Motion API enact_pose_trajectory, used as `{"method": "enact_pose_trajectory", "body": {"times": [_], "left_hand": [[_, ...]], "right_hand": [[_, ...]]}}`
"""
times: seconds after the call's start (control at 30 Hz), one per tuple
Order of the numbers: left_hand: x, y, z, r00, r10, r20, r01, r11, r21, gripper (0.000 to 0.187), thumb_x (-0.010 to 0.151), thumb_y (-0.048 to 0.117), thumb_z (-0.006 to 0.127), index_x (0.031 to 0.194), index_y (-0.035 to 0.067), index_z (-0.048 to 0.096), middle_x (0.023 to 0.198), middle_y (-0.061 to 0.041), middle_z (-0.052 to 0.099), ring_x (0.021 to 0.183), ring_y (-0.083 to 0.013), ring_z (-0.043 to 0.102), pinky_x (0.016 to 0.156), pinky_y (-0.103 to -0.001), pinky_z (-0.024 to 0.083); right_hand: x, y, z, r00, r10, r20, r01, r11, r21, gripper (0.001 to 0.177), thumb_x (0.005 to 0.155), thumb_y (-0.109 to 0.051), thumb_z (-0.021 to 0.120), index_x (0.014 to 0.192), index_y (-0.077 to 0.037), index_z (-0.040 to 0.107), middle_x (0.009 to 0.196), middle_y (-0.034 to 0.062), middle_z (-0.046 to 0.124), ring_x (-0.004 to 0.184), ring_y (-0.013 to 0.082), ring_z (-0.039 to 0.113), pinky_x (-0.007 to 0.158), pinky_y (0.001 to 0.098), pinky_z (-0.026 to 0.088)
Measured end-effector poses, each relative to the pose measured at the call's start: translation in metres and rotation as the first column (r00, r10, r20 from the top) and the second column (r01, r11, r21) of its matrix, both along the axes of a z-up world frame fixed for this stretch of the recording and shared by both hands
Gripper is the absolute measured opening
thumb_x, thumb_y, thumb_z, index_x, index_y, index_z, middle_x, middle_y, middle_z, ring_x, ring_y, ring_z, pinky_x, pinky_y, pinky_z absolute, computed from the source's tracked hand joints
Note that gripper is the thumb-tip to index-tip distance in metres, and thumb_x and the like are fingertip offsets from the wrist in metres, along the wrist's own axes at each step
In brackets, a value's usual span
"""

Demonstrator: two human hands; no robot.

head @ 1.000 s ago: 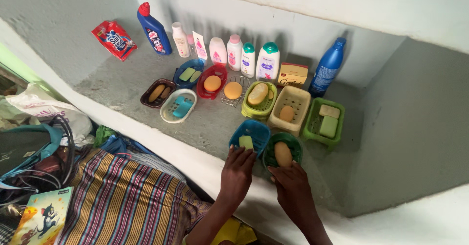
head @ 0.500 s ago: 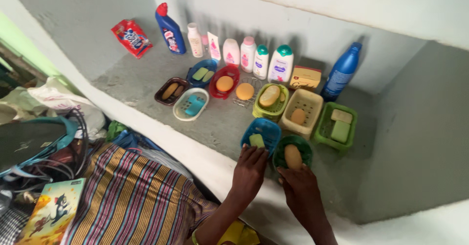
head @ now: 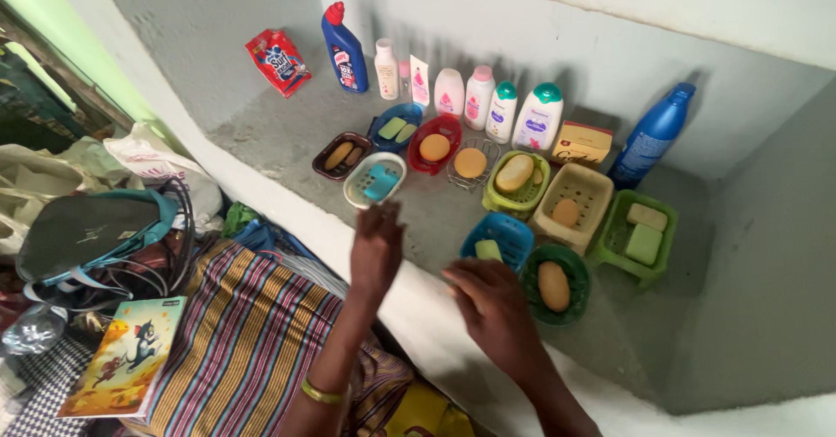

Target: The person organizes various soaps, lotions, and detergent bottles on a shelf, placing soaps into individual plastic holders and arranging them in a row.

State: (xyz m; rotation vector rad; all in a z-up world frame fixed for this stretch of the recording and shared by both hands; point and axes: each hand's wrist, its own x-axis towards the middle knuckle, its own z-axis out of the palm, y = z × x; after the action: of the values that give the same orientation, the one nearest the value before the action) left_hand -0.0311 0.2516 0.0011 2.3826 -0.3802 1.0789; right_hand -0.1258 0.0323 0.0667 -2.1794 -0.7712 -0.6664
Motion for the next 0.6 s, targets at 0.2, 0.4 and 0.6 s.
{"method": "enact_pose_trajectory", "body": {"times": [0.2, 0.4, 0.6], "left_hand": [[0.036, 0.063, -0.018, 0.990, 0.135, -0.043, -0.128, 0.981, 0.145, 0.035, 0.087, 0.010, 0.070, 0.121, 0.002, 0.069, 0.125, -0.018, 0.071, 0.124, -0.0425, 0.059, 0.108, -0.055, 0.044], [0.048, 0.071, -0.032, 0.998, 0.059, 0.025, -0.062, 0.983, 0.171, 0.029, 0.086, 0.007, 0.069, 0.115, 0.003, 0.073, 0.116, -0.015, 0.073, 0.121, -0.0402, 0.061, 0.106, -0.054, 0.045], [0.044, 0.061, -0.023, 0.998, 0.046, -0.044, -0.041, 0.994, 0.101, 0.030, 0.084, -0.003, 0.067, 0.113, 0.003, 0.074, 0.106, -0.014, 0.073, 0.106, -0.0326, 0.064, 0.092, -0.040, 0.055]], "right_hand": [[0.040, 0.065, -0.018, 0.999, 0.039, 0.030, -0.037, 0.996, -0.080, 0.025, 0.088, -0.007, 0.075, 0.113, -0.005, 0.073, 0.117, 0.0129, 0.073, 0.112, 0.0332, 0.065, 0.100, 0.0464, 0.047], [0.043, 0.068, -0.028, 0.981, -0.167, 0.097, 0.182, 0.966, -0.181, 0.036, 0.086, -0.011, 0.074, 0.120, -0.001, 0.068, 0.132, 0.0227, 0.062, 0.123, 0.0403, 0.057, 0.106, 0.0524, 0.041], [0.019, 0.026, -0.031, 0.938, -0.347, 0.006, 0.332, 0.891, -0.310, 0.053, 0.085, -0.018, 0.073, 0.132, 0.000, 0.059, 0.140, 0.0290, 0.052, 0.130, 0.0465, 0.048, 0.109, 0.0580, 0.035]]}}
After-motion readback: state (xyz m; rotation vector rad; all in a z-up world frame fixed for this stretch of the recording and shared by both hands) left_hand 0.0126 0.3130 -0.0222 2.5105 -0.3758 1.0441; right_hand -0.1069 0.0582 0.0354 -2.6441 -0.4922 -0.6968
